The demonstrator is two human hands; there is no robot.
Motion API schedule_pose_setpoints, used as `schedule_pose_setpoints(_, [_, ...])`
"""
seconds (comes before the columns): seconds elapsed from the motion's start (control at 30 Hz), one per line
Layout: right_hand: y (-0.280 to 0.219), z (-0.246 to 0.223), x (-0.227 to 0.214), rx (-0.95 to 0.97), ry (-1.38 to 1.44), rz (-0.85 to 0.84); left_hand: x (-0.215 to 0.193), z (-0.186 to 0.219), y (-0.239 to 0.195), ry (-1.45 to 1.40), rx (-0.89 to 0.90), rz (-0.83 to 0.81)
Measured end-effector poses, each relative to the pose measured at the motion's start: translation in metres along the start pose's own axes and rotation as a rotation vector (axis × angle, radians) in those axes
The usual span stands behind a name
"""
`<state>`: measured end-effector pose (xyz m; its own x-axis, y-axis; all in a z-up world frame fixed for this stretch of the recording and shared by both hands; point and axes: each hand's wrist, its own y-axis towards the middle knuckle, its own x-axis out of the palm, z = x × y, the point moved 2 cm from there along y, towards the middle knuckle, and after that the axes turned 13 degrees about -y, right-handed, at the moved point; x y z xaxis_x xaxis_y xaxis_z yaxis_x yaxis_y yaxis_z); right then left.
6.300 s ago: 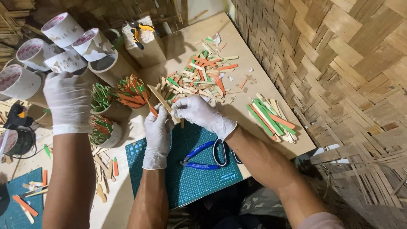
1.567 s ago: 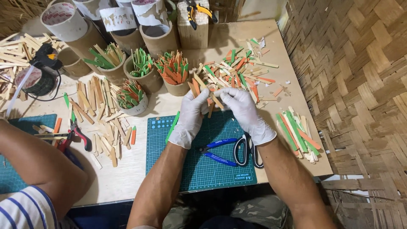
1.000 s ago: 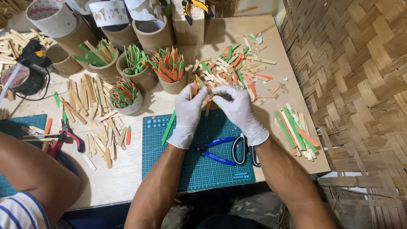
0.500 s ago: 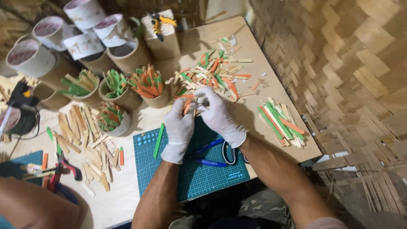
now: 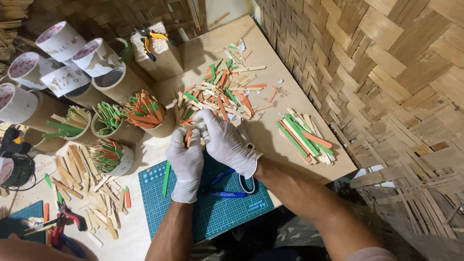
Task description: Trimming and inspecting small colored wooden sticks using scissors in a workshop setting
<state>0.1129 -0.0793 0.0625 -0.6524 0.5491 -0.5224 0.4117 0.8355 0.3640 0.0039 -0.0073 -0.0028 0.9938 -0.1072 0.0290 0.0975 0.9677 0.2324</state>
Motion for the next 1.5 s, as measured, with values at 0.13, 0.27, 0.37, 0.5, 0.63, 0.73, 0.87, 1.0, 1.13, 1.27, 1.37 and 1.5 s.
schedule_pose_setpoints(0.13, [0.004, 0.011, 0.003, 0.02, 0.063, -0.045, 0.01, 0.023, -0.003, -0.057, -0.051, 0.053])
schedule_pose_setpoints(0.27, [0.006, 0.014, 0.009, -0.002, -0.053, -0.042, 0.014, 0.022, -0.002, -0.083, -0.055, 0.089])
schedule_pose_setpoints(0.37, [0.003, 0.016, 0.01, -0.042, -0.098, -0.043, 0.012, 0.011, -0.005, -0.08, -0.071, 0.103])
schedule_pose_setpoints(0.5, [0.002, 0.013, 0.012, -0.093, -0.087, -0.068, 0.006, -0.001, -0.002, -0.059, -0.055, 0.129])
schedule_pose_setpoints(0.63, [0.002, 0.015, 0.016, -0.137, -0.133, -0.076, 0.01, 0.015, 0.001, -0.067, -0.058, 0.15])
schedule_pose_setpoints(0.73, [0.002, 0.019, 0.017, -0.1, -0.085, -0.072, 0.01, 0.033, 0.003, -0.098, -0.105, 0.15])
schedule_pose_setpoints(0.87, [0.007, 0.014, 0.007, 0.013, 0.023, 0.046, 0.004, 0.029, 0.014, -0.301, -0.122, 0.157])
schedule_pose_setpoints(1.0, [0.006, 0.022, 0.018, -0.002, -0.009, 0.083, 0.005, 0.027, 0.014, -0.393, -0.17, 0.102])
schedule_pose_setpoints(1.13, [0.008, 0.025, 0.016, -0.015, -0.109, 0.109, 0.004, 0.033, 0.009, -0.364, -0.206, 0.021])
schedule_pose_setpoints(1.27, [0.006, 0.039, 0.019, -0.036, -0.217, 0.154, 0.005, -0.001, 0.004, -0.188, -0.063, -0.029])
schedule_pose_setpoints(1.37, [0.005, 0.032, 0.013, -0.082, -0.209, 0.144, 0.008, 0.012, 0.002, -0.089, -0.01, -0.027])
schedule_pose_setpoints(1.5, [0.005, 0.036, 0.016, -0.13, -0.187, 0.123, 0.007, 0.017, 0.003, 0.033, 0.044, -0.013])
